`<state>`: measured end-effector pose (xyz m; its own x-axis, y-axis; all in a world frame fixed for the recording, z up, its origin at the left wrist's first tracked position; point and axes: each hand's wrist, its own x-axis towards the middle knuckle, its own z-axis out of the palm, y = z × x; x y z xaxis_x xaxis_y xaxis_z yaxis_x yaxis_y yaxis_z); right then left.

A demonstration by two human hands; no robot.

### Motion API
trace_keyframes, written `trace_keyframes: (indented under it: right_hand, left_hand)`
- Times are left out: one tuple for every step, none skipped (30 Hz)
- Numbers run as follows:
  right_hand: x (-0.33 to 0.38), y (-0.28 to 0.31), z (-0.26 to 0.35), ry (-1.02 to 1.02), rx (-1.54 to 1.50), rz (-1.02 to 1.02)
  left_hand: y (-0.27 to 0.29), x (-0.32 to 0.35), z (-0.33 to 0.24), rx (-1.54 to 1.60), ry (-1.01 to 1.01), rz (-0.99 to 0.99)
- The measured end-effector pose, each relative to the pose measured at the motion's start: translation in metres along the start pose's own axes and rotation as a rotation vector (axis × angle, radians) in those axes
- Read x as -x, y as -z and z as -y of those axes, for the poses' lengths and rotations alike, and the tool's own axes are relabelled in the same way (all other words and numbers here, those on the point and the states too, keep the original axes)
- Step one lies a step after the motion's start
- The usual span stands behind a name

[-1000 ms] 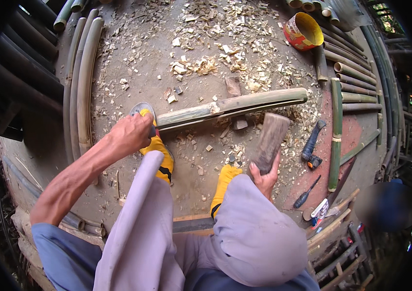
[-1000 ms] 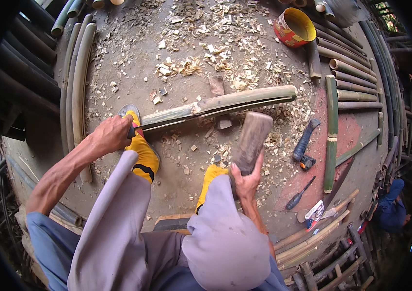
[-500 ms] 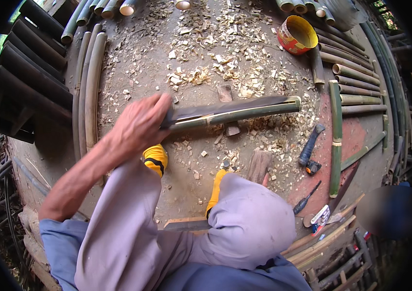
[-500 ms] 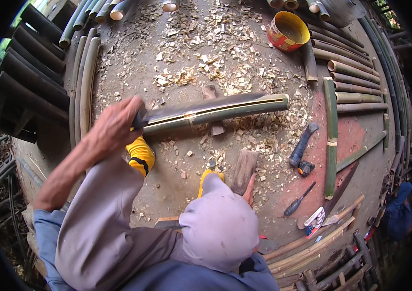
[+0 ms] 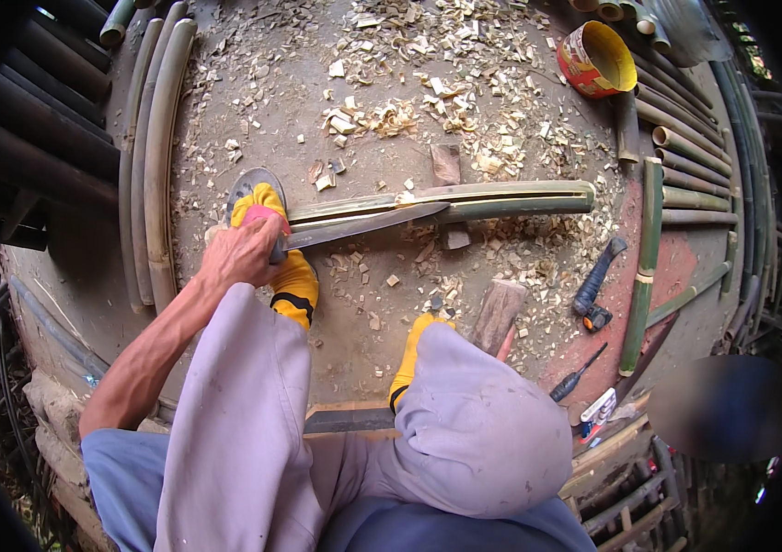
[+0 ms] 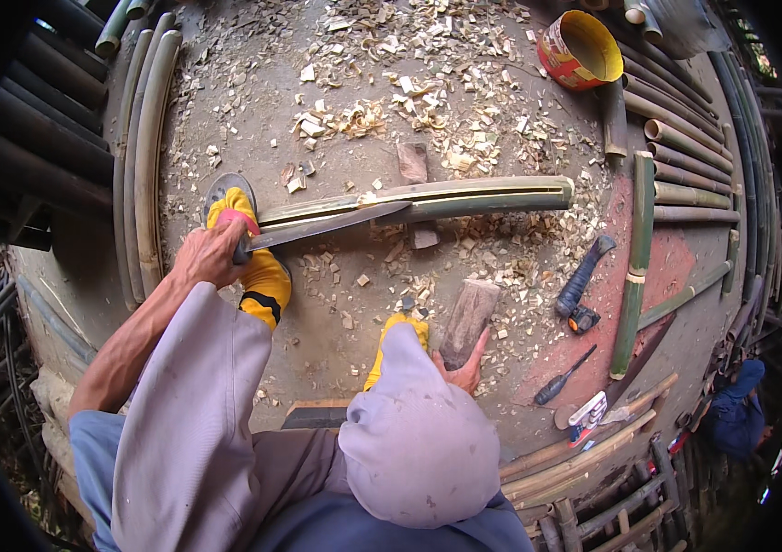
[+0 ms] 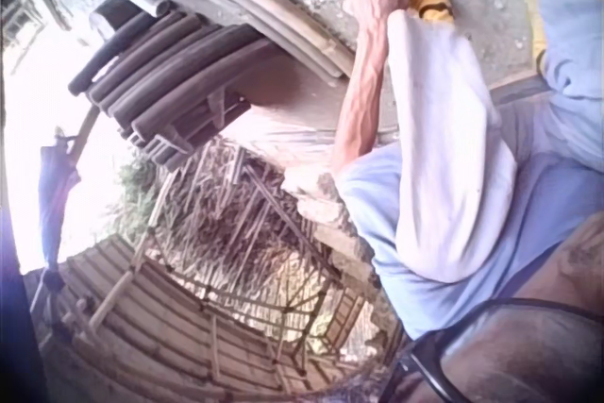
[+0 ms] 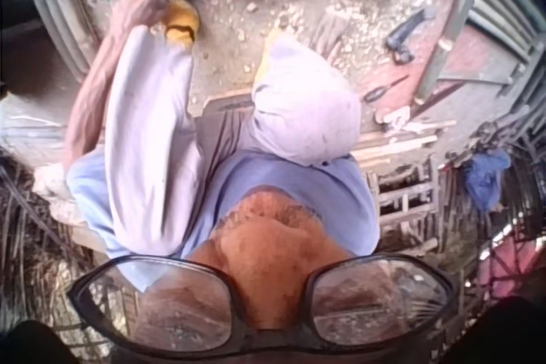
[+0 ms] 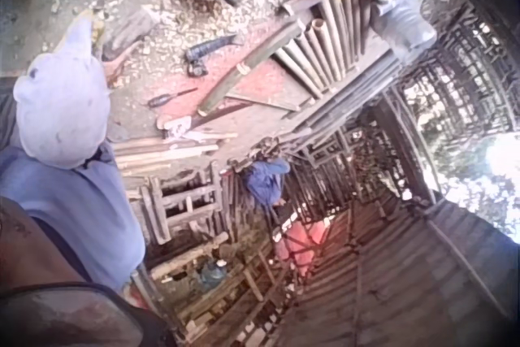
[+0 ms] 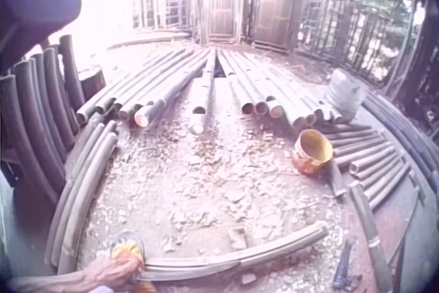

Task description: The person carves and shapes bamboo stalks using a hand saw, a chisel, a wooden mallet, and a knife, working on the floor among several bamboo sections.

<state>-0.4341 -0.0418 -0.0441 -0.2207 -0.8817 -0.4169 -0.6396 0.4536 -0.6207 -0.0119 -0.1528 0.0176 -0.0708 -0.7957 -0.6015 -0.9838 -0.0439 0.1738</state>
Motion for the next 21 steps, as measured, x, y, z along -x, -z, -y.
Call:
trace_keyframes:
  right_hand:
    - [-0.001, -0.001, 0.001, 0.002, 0.000, 0.001]
    - [-0.001, -0.001, 0.003, 0.005, -0.004, 0.002]
    - [-0.001, -0.002, 0.005, 0.006, -0.007, 0.002]
    - [-0.001, -0.002, 0.005, 0.009, -0.011, 0.002]
    - [-0.002, -0.002, 0.007, 0.012, -0.017, 0.002]
    - [-0.001, -0.003, 0.008, 0.015, -0.024, 0.002]
    - [-0.001, -0.002, 0.009, 0.016, -0.033, 0.003]
    - [-0.001, -0.003, 0.012, 0.018, -0.043, 0.005]
    - [-0.001, -0.003, 0.013, 0.018, -0.055, 0.005]
    - [-0.002, -0.002, 0.016, 0.019, -0.071, 0.011]
    - [-0.002, -0.003, 0.019, 0.019, -0.089, 0.012]
    - [-0.002, -0.002, 0.022, 0.016, -0.112, 0.016]
    - [-0.001, -0.001, 0.027, 0.009, -0.146, 0.025]
    - [-0.001, 0.001, 0.034, 0.008, -0.186, 0.033]
    - [-0.001, 0.003, 0.041, 0.011, -0.225, 0.044]
    - [-0.005, 0.001, 0.050, 0.053, -0.246, 0.043]
    - [-0.010, -0.004, 0.054, 0.150, -0.296, 0.011]
    - [-0.018, -0.013, 0.062, 0.252, -0.349, -0.022]
    - [-0.026, -0.022, 0.070, 0.355, -0.402, -0.053]
    - [-0.034, -0.034, 0.080, 0.444, -0.535, 0.001]
    - [-0.043, -0.046, 0.091, 0.533, -0.669, 0.055]
  left_hand:
    - [0.000, -0.001, 0.001, 0.004, -0.005, 0.006]
    - [-0.001, -0.002, 0.003, 0.011, -0.009, 0.007]
    - [-0.002, -0.003, 0.004, 0.017, -0.014, 0.009]
    - [-0.003, -0.003, 0.006, 0.024, -0.018, 0.011]
    - [-0.003, -0.003, 0.006, 0.015, -0.015, 0.009]
    - [-0.002, -0.002, 0.004, 0.007, -0.011, 0.007]
    - [-0.002, -0.002, 0.004, -0.002, -0.008, 0.005]
    - [-0.003, -0.001, 0.004, 0.021, -0.010, -0.013]
    - [-0.004, 0.001, 0.005, 0.043, -0.013, -0.031]
    - [-0.005, 0.002, 0.006, 0.066, -0.016, -0.049]
    - [-0.006, 0.002, 0.008, 0.060, -0.009, -0.041]
    - [-0.007, 0.002, 0.010, 0.054, -0.001, -0.033]
    - [-0.007, 0.002, 0.011, 0.048, 0.007, -0.024]
    - [-0.007, 0.001, 0.012, 0.027, 0.029, -0.011]
    - [-0.006, 0.000, 0.013, 0.007, 0.051, 0.002]
    - [-0.006, 0.000, 0.014, -0.012, 0.074, 0.016]
    - [-0.007, -0.002, 0.014, 0.002, 0.070, 0.007]
    - [-0.008, -0.003, 0.015, 0.015, 0.069, -0.007]
    - [-0.008, -0.003, 0.016, 0.028, 0.068, -0.020]
    - [-0.007, -0.005, 0.016, 0.035, 0.055, -0.020]
    - [-0.004, -0.006, 0.015, 0.041, 0.041, -0.019]
